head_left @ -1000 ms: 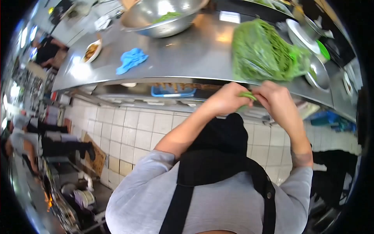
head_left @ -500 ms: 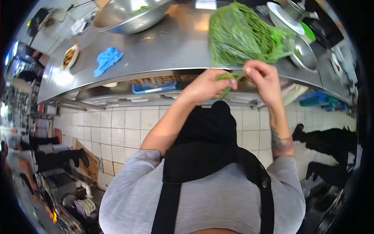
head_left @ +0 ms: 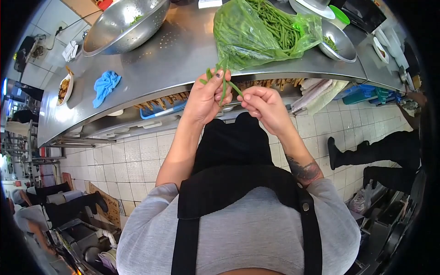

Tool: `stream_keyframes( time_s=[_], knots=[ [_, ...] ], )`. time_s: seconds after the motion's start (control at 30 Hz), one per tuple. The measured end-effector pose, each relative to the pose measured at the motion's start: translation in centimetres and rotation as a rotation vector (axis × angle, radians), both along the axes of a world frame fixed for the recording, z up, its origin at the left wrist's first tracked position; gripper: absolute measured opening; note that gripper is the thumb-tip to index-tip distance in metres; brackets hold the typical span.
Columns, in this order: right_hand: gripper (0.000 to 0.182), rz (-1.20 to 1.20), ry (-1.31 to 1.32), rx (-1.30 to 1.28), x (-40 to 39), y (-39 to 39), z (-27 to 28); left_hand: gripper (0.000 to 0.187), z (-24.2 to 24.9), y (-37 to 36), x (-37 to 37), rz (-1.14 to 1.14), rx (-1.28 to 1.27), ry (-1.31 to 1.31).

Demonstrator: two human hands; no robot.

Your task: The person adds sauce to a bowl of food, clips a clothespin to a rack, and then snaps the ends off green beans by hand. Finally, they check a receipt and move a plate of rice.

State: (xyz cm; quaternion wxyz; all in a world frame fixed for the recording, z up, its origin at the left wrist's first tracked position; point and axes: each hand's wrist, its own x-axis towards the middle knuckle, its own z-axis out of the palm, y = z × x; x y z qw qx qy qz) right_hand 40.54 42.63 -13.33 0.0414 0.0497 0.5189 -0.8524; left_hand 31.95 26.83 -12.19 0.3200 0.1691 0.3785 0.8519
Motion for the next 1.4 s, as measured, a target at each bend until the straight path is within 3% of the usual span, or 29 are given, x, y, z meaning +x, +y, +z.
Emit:
stream_keyframes(
  time_s=[0.23,0.33,0.37,0.47,0.6,0.63,0.73,0.87,1.03,1.13,1.17,1.23,1.27,1.33,1.4],
  knots=[
    [0.007,0.044,0.042,0.014,-1.0,0.7,-1.6,0.019,0.2,0.3,1.0,0.088,-0.133,0.179],
    [0.006,-0.132,0.172,0.519,-2.2,0.0,-4.7,0.018,0.2,0.6,2.0,0.083,-0.172,0.259],
    [0.006,-0.136,0.17,0.517,-2.0,-0.2,-4.6,0.017,0.3,0.7,2.4,0.075,-0.165,0.302],
    [0.006,0.028,-0.07,-0.014,-1.6,-0.6,-3.6,0.017,0.5,1.0,2.2,0.137,-0.185,0.351],
    [0.008,0.066,-0.039,-0.295,-0.5,-1.8,-1.2,0.018,-0.1,0.9,2.0,0.321,-0.271,0.337],
    [0.008,0.064,-0.039,-0.296,-0.4,-2.2,-1.1,0.017,-0.5,1.0,1.9,0.367,-0.292,0.33],
    [0.011,-0.03,0.057,0.051,-0.4,-3.0,-0.9,0.015,-1.0,1.6,2.2,0.455,-0.309,0.32],
    [0.011,-0.185,0.221,0.332,-0.9,-2.7,-1.7,0.011,-1.4,1.6,2.4,0.546,-0.248,0.295],
    [0.01,-0.318,0.211,0.24,-1.2,-1.8,-0.9,0.01,-1.6,2.3,3.3,0.549,-0.109,0.282],
    [0.01,-0.397,0.225,-0.176,-1.5,-1.0,-0.5,0.012,-1.1,2.3,3.4,0.539,-0.056,0.234],
    [0.01,-0.401,0.229,-0.171,-1.5,-0.4,0.0,0.014,-0.9,2.1,3.2,0.523,-0.019,0.17],
    [0.012,-0.335,0.26,-0.056,-0.9,1.7,2.1,0.015,-0.8,1.6,2.6,0.495,0.026,0.108],
    [0.012,-0.304,0.273,0.002,-0.4,3.0,3.5,0.018,-1.0,1.0,2.1,0.365,0.089,0.0],
    [0.015,-0.58,0.277,0.59,-0.4,6.3,7.8,0.022,-1.7,-0.3,1.4,0.104,0.205,-0.217],
    [0.02,-0.808,0.459,0.854,-2.0,12.0,10.1,0.023,-2.1,-0.8,1.5,0.047,0.221,-0.237]
  ],
)
